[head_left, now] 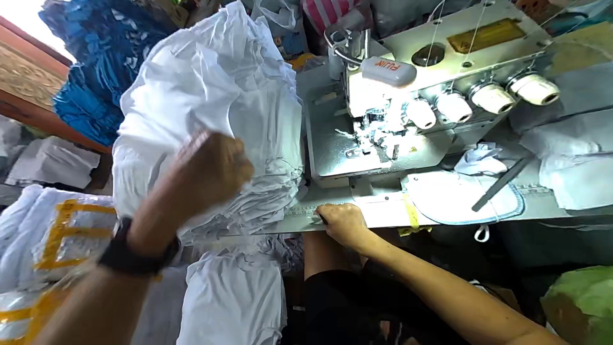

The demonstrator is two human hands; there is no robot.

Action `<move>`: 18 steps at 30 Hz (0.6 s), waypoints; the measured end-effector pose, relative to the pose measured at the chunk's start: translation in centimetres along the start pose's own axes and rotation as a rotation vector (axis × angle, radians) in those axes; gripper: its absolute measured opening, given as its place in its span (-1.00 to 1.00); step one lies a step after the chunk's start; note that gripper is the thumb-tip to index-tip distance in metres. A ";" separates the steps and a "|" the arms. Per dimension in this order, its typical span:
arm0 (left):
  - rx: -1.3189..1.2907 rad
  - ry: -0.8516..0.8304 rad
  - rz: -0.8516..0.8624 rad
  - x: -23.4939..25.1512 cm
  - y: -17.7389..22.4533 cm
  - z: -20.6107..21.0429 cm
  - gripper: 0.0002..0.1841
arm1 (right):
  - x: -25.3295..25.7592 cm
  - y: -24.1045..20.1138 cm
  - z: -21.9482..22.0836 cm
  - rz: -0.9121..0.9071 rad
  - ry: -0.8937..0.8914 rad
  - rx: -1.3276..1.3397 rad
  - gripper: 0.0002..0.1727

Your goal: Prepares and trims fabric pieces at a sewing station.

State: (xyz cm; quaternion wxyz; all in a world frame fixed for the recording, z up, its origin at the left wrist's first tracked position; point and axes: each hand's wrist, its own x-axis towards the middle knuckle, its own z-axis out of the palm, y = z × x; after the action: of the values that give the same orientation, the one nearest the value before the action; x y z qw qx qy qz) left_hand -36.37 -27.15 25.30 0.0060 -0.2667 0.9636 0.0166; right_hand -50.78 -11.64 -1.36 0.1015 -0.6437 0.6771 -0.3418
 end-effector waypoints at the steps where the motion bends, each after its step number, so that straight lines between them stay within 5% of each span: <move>1: -0.015 -0.048 -0.003 -2.0 1.4 1.0 -0.71 | 0.8 -1.1 -1.5 0.065 -0.108 0.198 -0.77; 6: 0.012 -0.116 0.185 -8.3 7.4 4.3 -0.72 | 4.4 -8.5 -5.1 0.072 -0.164 1.268 -0.64; 9: -0.094 -0.053 0.270 -9.4 8.1 3.3 -0.62 | 6.0 -11.6 -6.9 0.280 -0.248 1.401 -0.77; 11: -0.023 0.101 0.133 -8.8 5.7 1.7 -0.61 | 5.7 -12.4 -6.9 0.268 -0.073 1.340 -0.80; 13: 0.104 0.137 -0.066 -6.9 2.6 1.2 -0.63 | 5.0 -11.8 -6.8 0.027 0.094 1.165 -0.88; 16: 0.126 0.175 -0.253 -4.8 -2.5 2.1 -0.37 | 4.7 -8.7 -8.6 -0.345 0.242 0.548 -0.94; 18: 0.107 0.268 -0.259 -5.0 -6.1 0.1 -0.43 | 4.9 -5.8 -11.0 -0.231 0.340 0.223 -0.82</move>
State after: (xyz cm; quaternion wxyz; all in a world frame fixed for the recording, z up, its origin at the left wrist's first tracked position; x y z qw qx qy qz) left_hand -28.90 -29.82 25.08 -0.1060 -0.3875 0.9130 -0.0711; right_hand -53.19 -12.19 11.75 0.0169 -0.6350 0.5643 -0.5273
